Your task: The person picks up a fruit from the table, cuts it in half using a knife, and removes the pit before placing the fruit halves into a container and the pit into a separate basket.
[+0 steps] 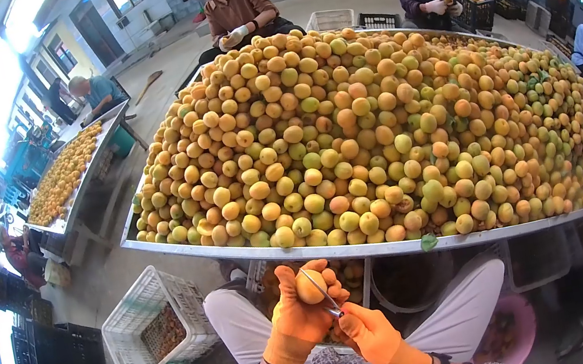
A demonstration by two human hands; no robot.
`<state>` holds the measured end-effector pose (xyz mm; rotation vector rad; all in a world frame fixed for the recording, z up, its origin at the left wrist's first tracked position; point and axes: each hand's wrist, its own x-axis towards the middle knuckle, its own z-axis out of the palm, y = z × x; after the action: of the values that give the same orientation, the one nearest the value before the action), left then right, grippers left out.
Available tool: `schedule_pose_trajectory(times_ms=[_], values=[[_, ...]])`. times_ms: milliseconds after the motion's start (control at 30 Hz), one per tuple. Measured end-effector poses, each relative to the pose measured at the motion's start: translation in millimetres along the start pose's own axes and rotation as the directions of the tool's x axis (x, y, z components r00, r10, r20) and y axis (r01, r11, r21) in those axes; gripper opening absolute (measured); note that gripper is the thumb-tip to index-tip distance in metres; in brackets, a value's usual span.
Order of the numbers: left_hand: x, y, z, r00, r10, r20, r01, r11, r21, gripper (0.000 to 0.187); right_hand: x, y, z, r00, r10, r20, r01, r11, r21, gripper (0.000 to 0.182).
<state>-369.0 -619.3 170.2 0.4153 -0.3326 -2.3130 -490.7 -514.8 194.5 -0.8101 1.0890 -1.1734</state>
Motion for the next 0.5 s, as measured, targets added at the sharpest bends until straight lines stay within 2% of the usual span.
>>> schedule_pose_trajectory(times_ms=[33,100,367,433,500], values=[[-3,0,4,1.000,0.003,-0.001,-0.003,1.000,-0.002,0.070,1,3,0,1.000,-0.020,0.007,0.020,1.000,-0.006,0.051],[-6,-1,12,0.994,-0.005,-0.105,0.008,1.000,0.030,0.072,2,7,-3,1.000,-0.022,0.013,0.022,0.999,-0.033,0.051],[-12,-7,19,0.989,0.034,-0.144,-0.029,0.999,0.035,0.067,4,20,-9,0.997,-0.078,0.005,0.079,0.993,-0.086,0.054],[-15,-10,26,0.985,0.044,-0.164,-0.037,0.998,0.041,0.065,4,20,-12,0.989,-0.145,0.021,0.145,0.948,-0.284,0.049],[-21,-15,38,0.959,0.169,-0.227,-0.138,0.980,0.146,0.061,3,19,-5,0.983,-0.184,-0.007,0.173,0.936,-0.308,0.049]])
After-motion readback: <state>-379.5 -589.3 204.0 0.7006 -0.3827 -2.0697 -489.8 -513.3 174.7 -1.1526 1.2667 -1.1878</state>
